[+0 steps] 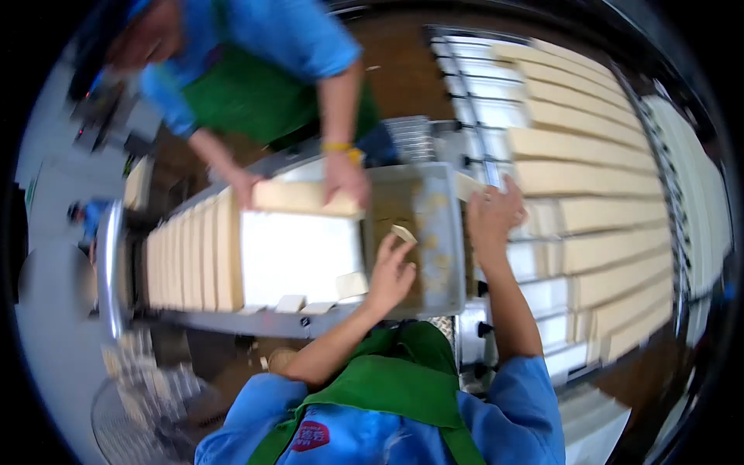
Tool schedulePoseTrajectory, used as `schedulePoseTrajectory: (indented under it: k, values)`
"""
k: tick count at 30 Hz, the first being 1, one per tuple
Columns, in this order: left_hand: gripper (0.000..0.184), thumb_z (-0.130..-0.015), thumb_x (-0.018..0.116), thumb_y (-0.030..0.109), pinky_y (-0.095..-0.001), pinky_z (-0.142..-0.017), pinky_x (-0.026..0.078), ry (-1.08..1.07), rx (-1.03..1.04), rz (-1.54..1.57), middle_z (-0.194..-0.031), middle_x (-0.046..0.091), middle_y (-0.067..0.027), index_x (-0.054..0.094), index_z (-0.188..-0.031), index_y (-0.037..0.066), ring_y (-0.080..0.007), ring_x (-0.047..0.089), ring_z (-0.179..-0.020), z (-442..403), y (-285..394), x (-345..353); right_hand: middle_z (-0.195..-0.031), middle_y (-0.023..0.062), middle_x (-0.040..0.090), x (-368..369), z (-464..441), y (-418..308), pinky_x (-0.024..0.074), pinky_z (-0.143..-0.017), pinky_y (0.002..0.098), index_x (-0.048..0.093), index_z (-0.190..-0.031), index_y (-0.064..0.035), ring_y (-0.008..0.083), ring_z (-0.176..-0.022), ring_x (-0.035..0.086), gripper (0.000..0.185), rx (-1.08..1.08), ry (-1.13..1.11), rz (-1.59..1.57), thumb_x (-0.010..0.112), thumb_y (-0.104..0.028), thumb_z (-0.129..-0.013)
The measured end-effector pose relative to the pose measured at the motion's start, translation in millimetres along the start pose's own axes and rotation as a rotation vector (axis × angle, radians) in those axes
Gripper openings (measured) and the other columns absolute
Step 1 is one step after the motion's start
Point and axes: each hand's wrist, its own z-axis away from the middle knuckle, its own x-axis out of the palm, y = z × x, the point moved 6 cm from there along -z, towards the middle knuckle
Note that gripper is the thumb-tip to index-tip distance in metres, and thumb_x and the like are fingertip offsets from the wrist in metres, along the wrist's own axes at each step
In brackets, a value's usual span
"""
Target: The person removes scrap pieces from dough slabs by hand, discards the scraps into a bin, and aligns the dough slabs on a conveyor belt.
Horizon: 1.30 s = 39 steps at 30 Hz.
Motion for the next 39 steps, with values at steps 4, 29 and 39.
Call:
schedulePoseTrajectory:
  k: [4, 29, 39]
  values:
    - [0.033, -0.088, 0.057, 0.005, -0.0299, -0.078, 0.050, 0.062, -0.234, 0.267, -0.130, 0.047, -0.0155, 0.057, -0.120, 0.004, -0.0235, 0.059, -0.100, 43.8, -23.1, -84.4, -0.138, 0.0163, 0.041, 6.5, 36.2, -70.1, 0.0197, -0.105, 0.0522, 0.053, -0.122, -0.0098, 0.0346, -0.129, 0.034, 0.044, -0.126, -0.150, -0.166, 0.063, -0.027, -0.083]
    - [0.098, -0.069, 0.078, 0.034, -0.0498, -0.092, 0.040, 0.399, -0.859, -0.442, -0.117, 0.044, -0.0299, 0.024, -0.136, -0.013, -0.0450, 0.048, -0.107, 167.2, -231.7, -355.1, -0.157, 0.0159, 0.008, 259.6, 136.7, -562.7, 0.0281, -0.107, 0.0449, 0.023, -0.150, -0.0188, 0.0329, -0.136, 0.027, 0.070, -0.515, -0.915, -0.070, 0.044, -0.053, -0.092]
    - [0.112, -0.069, 0.072, 0.050, -0.0516, -0.101, 0.035, 0.124, -0.913, -0.469, -0.139, 0.034, -0.0316, 0.015, -0.140, -0.014, -0.0419, 0.036, -0.129, 172.4, -260.3, -339.1, -0.145, 0.0246, 0.027, 252.0, 125.2, -555.6, 0.0406, -0.101, 0.0455, 0.039, -0.136, -0.0109, 0.0415, -0.124, 0.043, 0.071, -0.229, -0.997, -0.149, 0.061, -0.047, -0.079]
